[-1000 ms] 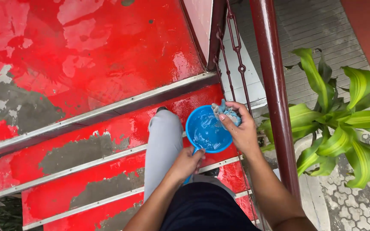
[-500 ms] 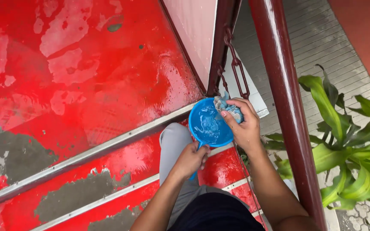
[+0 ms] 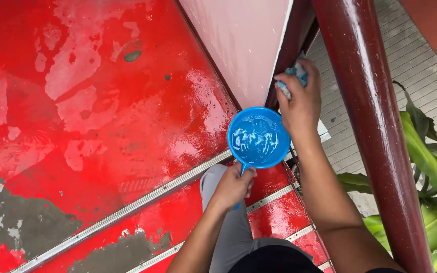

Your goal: Wiping the railings and cleaning the red outdoor stairs with a damp cloth and a bucket of water.

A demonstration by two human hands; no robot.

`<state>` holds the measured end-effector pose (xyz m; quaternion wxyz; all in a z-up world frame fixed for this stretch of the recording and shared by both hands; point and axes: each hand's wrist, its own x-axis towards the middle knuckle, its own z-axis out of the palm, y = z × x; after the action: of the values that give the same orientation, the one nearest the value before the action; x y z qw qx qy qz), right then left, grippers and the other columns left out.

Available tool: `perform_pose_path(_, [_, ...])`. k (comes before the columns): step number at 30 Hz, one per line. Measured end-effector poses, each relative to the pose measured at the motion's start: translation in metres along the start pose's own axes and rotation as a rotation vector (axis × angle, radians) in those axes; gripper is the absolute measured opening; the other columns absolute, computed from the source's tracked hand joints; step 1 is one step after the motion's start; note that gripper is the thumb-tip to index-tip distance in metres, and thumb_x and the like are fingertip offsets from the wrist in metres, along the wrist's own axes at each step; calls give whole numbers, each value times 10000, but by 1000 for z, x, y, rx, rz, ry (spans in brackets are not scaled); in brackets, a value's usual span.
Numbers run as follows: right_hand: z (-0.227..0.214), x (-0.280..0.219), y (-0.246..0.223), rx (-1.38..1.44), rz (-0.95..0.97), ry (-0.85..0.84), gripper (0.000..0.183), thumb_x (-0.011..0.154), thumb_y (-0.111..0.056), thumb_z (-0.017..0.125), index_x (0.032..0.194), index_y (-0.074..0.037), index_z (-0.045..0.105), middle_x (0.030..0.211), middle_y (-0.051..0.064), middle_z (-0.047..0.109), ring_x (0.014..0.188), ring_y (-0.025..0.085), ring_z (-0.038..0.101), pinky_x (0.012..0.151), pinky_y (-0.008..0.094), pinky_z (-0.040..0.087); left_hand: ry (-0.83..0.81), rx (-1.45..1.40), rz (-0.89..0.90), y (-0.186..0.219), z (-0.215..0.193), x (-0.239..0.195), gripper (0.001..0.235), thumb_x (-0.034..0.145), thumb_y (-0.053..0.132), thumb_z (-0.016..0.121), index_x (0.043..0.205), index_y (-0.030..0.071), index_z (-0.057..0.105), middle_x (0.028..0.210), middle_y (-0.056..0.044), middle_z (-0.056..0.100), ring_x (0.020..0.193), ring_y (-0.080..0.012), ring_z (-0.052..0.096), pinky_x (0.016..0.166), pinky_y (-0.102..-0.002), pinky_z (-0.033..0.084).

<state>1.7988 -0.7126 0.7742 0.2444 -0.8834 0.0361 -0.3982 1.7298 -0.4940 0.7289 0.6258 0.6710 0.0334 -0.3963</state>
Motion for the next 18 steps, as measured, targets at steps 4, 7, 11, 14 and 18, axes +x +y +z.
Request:
perform_pose_path(4, [-16,-41,15,133,40,-92,299,909,-19,793,1166,-166,754,1528,137,523,1407,377,514,1123,464,481,-32,-16,23,-18,2,2,204,980,200,543,954,9,611,662,-33,537,516,-122,518,483,-292,438])
perform_pose_path(7, [-16,-67,31,24,93,-89,375,819,35,772,1105,-207,780,1412,43,614,1307,315,583,1081,428,520,-26,-72,24,-31,-1,10,214,999,220,549,959,20,615,659,-29,532,501,-120,489,474,-289,413])
perform_pose_path(11, [-15,-54,23,-4,143,-125,335,834,-18,825,1112,-199,780,1315,58,604,1205,318,596,977,427,522,-7,-108,-30,-55,8,1,228,1004,212,544,950,1,614,665,-29,544,498,-120,497,471,-289,410])
perform_pose_path(14, [0,-29,17,38,272,-143,251,917,-38,824,1107,-177,735,1334,62,593,1155,284,625,904,405,528,15,-101,-34,-57,13,3,239,1011,222,551,947,-1,607,656,-34,540,494,-122,498,470,-290,415])
perform_pose_path(18, [-10,-48,9,-7,70,-23,366,808,1,865,1121,-157,757,1362,45,596,1227,324,577,965,416,530,43,-98,-38,-67,12,-13,254,1025,239,532,952,9,612,656,-24,545,497,-118,507,476,-282,423])
